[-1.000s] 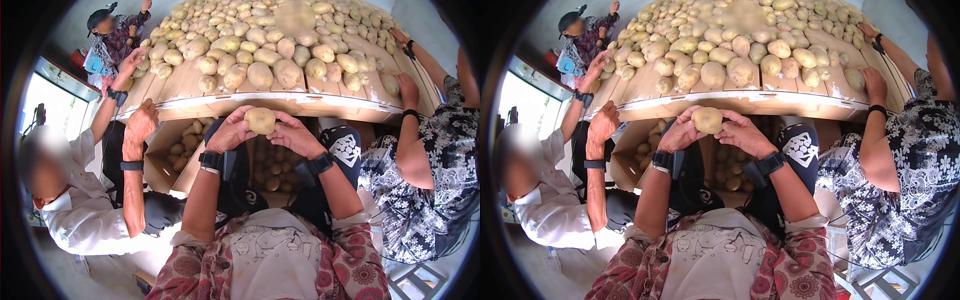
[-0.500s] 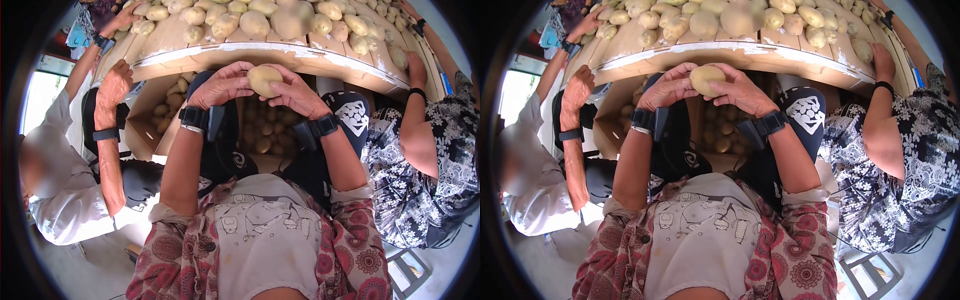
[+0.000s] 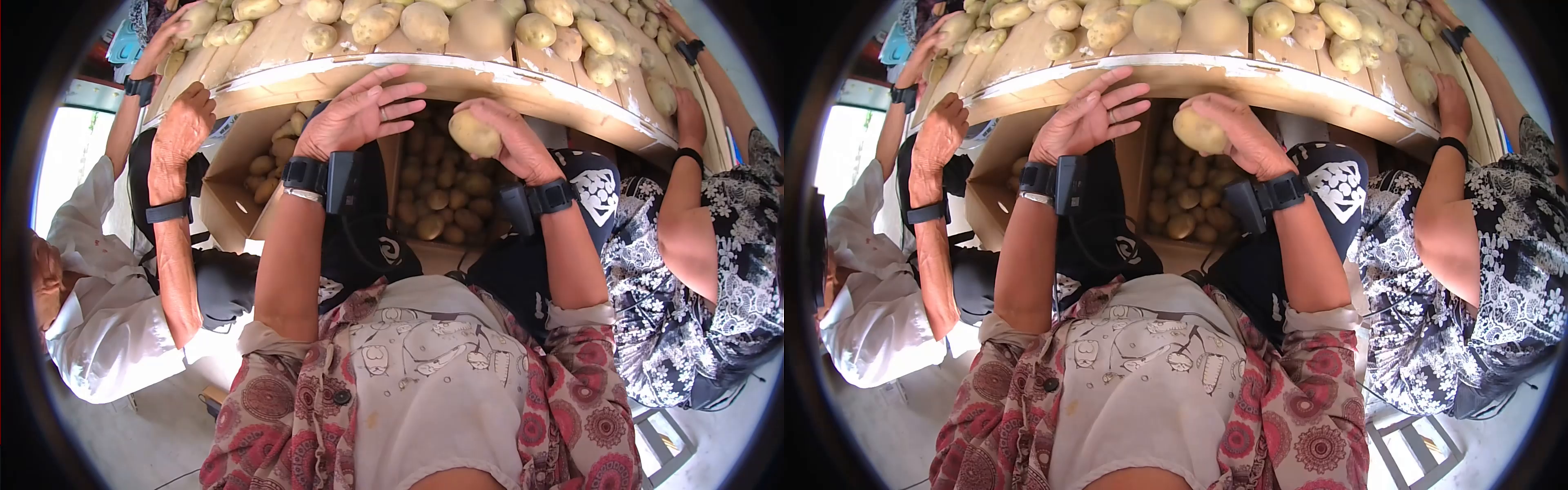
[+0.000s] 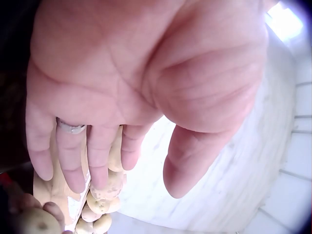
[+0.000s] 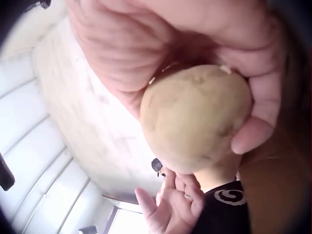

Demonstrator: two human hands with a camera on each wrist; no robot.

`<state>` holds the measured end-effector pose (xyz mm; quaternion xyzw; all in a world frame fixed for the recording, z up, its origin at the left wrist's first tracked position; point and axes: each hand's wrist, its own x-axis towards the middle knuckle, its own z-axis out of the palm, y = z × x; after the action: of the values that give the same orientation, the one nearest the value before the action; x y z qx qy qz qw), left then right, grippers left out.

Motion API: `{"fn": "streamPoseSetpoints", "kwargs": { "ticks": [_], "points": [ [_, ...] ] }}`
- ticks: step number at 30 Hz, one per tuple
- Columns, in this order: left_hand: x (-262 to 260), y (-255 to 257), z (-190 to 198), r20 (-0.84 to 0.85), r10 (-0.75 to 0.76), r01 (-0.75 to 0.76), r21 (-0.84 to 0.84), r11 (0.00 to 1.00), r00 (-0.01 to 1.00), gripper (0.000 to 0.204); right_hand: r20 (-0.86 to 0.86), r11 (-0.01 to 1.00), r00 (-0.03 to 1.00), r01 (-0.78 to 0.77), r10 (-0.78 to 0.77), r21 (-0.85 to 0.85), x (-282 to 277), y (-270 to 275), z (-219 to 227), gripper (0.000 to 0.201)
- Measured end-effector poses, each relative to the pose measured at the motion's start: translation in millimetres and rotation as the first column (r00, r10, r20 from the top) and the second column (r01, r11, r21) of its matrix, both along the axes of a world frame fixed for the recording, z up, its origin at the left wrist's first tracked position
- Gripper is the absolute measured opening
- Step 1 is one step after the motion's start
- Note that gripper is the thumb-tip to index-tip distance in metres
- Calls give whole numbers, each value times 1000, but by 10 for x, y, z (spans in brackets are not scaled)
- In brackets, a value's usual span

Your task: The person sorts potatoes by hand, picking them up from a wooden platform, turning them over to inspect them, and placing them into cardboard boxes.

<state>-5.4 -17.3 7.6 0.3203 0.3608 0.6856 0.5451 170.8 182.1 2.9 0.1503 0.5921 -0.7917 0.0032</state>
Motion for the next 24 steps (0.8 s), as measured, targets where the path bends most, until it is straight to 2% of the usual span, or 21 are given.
{"fn": "streamPoseSetpoints", "kwargs": {
  "ticks": [1,3,4,5,8,9,11,12,14,15,17,19,24],
  "points": [
    [-18,9,-17,20,-2,2,17,1000,1000,60,3,1000,1000,3,-3,-2,-3,14,-66,32],
    [-17,-1,-20,25,1,-1,18,1000,1000,61,-10,972,994,-104,109,213,-31,4,-226,27],
    [-10,-6,-10,16,7,-7,7,1000,1000,62,30,918,986,-166,167,360,-24,17,-252,26],
    [-2,-4,-3,7,11,-11,-2,1000,1000,62,30,917,985,-168,169,361,-22,46,-274,26],
    [-19,7,-14,-8,20,-20,-27,999,1000,69,363,838,877,-437,315,327,9,57,-209,24],
    [-15,14,-16,-9,20,-20,-26,999,1000,69,363,838,877,-436,314,329,9,69,-239,24],
    [-7,15,-17,-8,24,-24,-36,999,1000,69,264,862,957,-232,119,450,-22,104,-319,24],
    [-14,12,-15,-13,28,-28,-29,999,1000,69,260,858,958,-232,121,458,-52,111,-298,24],
    [-13,24,-24,14,29,-28,-28,999,999,62,177,951,981,26,-84,309,-69,131,-249,24],
    [-16,36,-34,12,23,-23,-22,999,1000,62,175,949,980,32,-90,314,-61,162,-241,24],
    [-27,30,-44,8,6,-6,-1,1000,1000,63,67,974,986,140,-154,178,-63,218,-244,21],
    [-2,13,-35,30,34,-33,-24,999,999,65,58,980,985,155,-163,122,-52,233,-259,18],
    [41,18,52,50,34,-33,-27,999,998,63,49,981,992,108,-117,161,-71,159,-287,20]
  ]
}}
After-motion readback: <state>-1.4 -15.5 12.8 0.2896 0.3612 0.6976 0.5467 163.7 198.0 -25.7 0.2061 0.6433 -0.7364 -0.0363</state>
